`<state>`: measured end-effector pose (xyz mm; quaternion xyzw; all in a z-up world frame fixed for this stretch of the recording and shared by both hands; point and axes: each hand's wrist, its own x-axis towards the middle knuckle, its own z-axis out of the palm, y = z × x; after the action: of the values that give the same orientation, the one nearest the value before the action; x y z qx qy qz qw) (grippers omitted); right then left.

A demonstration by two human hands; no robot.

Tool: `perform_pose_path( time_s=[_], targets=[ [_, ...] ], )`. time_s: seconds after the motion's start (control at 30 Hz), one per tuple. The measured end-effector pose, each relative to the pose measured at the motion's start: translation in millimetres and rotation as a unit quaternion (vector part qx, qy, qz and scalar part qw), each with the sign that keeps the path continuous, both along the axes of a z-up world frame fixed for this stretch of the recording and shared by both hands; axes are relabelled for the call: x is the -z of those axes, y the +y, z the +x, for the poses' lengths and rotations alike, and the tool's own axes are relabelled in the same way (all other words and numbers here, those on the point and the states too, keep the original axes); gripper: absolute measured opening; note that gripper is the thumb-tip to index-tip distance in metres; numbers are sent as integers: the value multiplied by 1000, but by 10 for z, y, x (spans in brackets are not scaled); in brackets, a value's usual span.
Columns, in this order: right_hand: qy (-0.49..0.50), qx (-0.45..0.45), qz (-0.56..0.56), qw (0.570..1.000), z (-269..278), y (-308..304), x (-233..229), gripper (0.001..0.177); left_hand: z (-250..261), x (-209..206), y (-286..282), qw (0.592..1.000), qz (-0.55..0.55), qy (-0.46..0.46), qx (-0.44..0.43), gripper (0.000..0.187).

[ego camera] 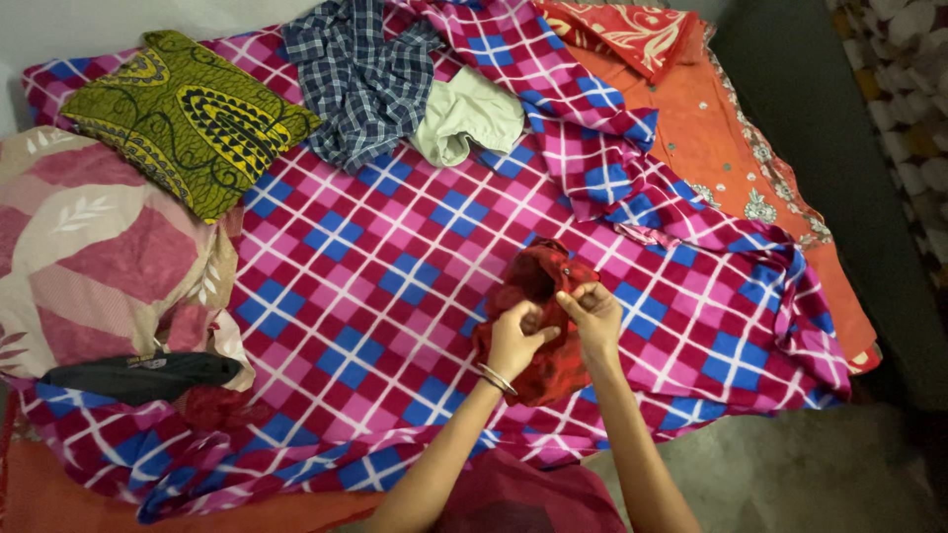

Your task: The person picks up a red checkered shirt from a bed, spreads it out, and folds it into a square shape.

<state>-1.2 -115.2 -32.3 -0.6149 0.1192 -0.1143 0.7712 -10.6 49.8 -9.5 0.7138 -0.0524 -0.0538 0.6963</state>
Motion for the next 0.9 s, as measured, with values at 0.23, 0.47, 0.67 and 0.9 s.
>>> perform_pose_path(
  time_s=[0.23,0.47,0.67,0.9],
  targets=[
    [-26,111,-391,913,-241,225,-411,24,89,170,-43,998,38,-17,-43,26],
    [65,-38,-258,963,-330,293,-213,30,193,279,-11,981,-158,108,-37,12],
    [16,-103,-17,994,-295,176,-56,16,141,164,137,983,-159,92,26,30],
    [47,-132,54,989,-312,157,72,8,-38,-146,240,982,86,-167,24,47]
  ],
)
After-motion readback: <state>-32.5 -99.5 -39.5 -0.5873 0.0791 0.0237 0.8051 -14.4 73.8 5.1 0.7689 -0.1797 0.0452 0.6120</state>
